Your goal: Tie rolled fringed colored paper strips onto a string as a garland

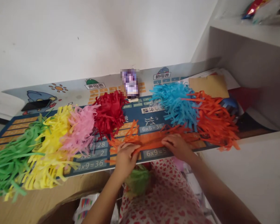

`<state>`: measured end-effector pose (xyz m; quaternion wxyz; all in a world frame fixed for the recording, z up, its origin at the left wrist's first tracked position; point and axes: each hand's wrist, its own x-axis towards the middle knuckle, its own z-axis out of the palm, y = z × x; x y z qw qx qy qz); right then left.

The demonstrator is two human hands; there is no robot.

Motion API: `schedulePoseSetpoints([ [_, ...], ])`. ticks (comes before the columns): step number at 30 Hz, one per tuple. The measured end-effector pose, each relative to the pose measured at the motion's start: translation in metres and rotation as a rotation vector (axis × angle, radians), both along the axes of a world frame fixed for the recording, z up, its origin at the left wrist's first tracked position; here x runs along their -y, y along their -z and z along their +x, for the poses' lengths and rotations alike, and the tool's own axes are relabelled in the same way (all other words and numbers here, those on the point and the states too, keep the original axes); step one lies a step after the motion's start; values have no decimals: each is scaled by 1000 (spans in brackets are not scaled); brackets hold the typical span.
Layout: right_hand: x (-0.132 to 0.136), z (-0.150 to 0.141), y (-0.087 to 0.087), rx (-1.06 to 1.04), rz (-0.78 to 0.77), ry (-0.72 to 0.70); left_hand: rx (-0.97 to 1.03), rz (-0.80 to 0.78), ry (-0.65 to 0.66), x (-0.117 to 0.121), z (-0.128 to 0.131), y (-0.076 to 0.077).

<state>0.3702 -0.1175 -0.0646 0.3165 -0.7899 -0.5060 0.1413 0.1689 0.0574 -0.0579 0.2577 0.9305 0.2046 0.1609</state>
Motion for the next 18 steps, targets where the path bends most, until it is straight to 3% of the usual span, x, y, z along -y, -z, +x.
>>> schedulePoseSetpoints([
  [5,-28,3,-11,137,-167,127,-169,125,-196,-5,26,-4],
  [10,-45,2,-9,326,-252,163,-343,297,-201,-6,41,-10],
  [18,-46,5,2,426,-205,210,-329,389,-210,-9,43,-5],
])
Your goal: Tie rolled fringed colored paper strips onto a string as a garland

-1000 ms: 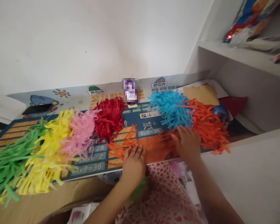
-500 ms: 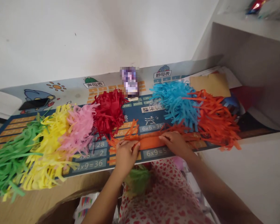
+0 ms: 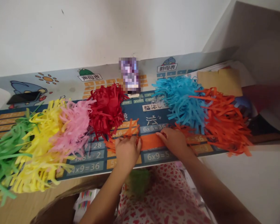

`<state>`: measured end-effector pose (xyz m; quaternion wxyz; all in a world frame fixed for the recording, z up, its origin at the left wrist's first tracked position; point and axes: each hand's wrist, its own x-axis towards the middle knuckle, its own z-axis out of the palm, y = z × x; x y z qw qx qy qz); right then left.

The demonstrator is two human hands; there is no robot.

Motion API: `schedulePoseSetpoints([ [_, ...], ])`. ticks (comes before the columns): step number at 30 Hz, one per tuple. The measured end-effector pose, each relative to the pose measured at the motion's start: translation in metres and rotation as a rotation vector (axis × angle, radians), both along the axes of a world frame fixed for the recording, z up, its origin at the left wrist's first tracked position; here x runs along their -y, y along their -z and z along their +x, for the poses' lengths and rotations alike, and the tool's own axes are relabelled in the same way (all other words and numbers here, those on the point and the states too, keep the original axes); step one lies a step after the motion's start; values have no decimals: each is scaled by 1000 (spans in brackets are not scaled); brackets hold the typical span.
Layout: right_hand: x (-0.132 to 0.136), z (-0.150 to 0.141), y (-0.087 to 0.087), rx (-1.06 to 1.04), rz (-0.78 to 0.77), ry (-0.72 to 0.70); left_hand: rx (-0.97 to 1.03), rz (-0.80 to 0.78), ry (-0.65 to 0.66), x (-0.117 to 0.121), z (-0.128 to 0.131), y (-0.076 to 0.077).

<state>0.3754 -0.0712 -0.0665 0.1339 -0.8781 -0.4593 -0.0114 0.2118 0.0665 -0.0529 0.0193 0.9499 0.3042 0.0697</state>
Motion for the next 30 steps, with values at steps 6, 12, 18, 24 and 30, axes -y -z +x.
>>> schedulePoseSetpoints([
  [6,-2,-2,1,-8,-52,41,-28,19,6,2,0,0],
  [12,10,2,-4,66,68,134,149,130,190,-3,0,-2],
  [18,42,-3,-15,33,207,-495,-138,56,738,-13,-2,-18],
  [24,38,9,-1,30,235,-499,-59,54,537,8,-8,-29],
  [30,33,18,-16,-101,166,-476,-64,110,516,6,-6,-21],
])
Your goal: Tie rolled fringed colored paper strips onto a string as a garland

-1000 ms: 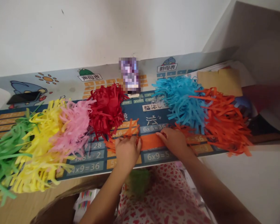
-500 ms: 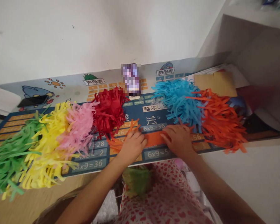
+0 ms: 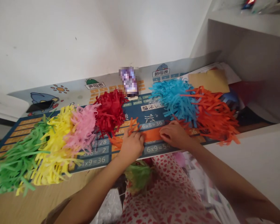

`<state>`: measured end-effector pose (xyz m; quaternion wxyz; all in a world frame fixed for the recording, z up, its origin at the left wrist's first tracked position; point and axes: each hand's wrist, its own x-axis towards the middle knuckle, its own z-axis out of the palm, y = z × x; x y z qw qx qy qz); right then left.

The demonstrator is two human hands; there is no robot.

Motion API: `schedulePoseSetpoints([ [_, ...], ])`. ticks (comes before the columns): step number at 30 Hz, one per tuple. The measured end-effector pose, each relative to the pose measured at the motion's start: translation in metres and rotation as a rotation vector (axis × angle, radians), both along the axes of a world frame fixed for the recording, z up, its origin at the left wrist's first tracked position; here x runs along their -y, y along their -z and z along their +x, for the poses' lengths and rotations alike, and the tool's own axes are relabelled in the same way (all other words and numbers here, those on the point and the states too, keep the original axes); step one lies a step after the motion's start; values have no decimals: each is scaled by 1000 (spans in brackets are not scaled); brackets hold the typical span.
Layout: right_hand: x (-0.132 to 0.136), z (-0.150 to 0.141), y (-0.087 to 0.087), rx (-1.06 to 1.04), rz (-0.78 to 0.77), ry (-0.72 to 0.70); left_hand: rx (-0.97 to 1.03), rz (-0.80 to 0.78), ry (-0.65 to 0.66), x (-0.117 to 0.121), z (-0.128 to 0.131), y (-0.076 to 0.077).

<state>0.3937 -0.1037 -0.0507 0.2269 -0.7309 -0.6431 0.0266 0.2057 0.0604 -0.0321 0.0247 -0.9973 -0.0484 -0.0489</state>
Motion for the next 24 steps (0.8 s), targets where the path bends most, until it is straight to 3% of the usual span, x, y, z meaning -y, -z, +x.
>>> schedulePoseSetpoints([
  [4,5,-3,-8,66,-30,-112,-3,6,11,-6,-3,3],
  [10,-3,-2,4,145,25,-113,60,-26,40,-11,-9,8],
  [17,-8,13,8,-24,-4,-47,185,-214,5,-24,-12,17],
  [24,-10,20,17,-106,-19,-2,158,-342,-32,-31,-14,15],
])
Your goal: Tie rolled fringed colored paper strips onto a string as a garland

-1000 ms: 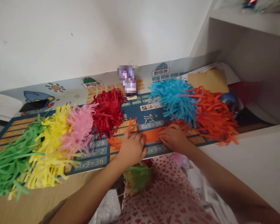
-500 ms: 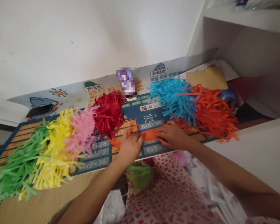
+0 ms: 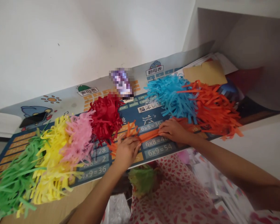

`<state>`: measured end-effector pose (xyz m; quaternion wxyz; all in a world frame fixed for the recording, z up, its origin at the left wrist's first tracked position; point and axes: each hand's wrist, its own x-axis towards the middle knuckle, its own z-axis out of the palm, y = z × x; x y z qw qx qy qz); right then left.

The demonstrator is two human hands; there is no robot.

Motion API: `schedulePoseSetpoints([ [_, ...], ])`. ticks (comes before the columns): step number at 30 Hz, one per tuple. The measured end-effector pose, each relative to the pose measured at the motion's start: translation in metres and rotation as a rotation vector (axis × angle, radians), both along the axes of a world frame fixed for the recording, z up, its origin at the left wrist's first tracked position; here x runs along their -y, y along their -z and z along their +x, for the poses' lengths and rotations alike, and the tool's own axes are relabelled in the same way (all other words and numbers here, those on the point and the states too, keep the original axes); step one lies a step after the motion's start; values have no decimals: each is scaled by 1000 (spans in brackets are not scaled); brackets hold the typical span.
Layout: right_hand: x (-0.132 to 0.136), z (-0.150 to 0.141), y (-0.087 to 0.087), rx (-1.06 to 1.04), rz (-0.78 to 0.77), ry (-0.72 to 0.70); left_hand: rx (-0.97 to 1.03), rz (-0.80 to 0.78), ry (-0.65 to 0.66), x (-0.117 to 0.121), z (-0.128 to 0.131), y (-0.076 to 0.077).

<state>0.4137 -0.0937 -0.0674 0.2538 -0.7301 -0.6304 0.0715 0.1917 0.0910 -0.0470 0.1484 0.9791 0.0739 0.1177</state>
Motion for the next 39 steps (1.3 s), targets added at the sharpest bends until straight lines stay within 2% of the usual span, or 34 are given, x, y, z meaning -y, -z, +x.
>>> schedulePoseSetpoints([
  [6,-10,-1,-8,-89,-105,116,-124,-76,-127,-7,12,-6],
  [9,-21,-3,-18,-71,-228,219,-232,9,-201,-5,22,-9],
  [12,-27,-5,-23,-55,-295,262,-289,89,-235,-3,30,-12],
  [27,-31,-10,-21,38,-304,329,-331,179,-235,-2,37,-12],
  [30,-29,-13,-15,96,-229,336,-306,214,-246,-2,37,-10],
  [32,-27,-16,-12,210,-94,294,-212,269,-195,-3,36,-8],
  [35,-21,-18,-10,386,87,81,-66,355,83,-7,33,-5],
  [37,-18,-17,-10,412,128,-44,-27,381,232,-9,31,-5],
  [39,-15,-13,-10,401,143,-99,-3,393,260,-9,30,-6],
])
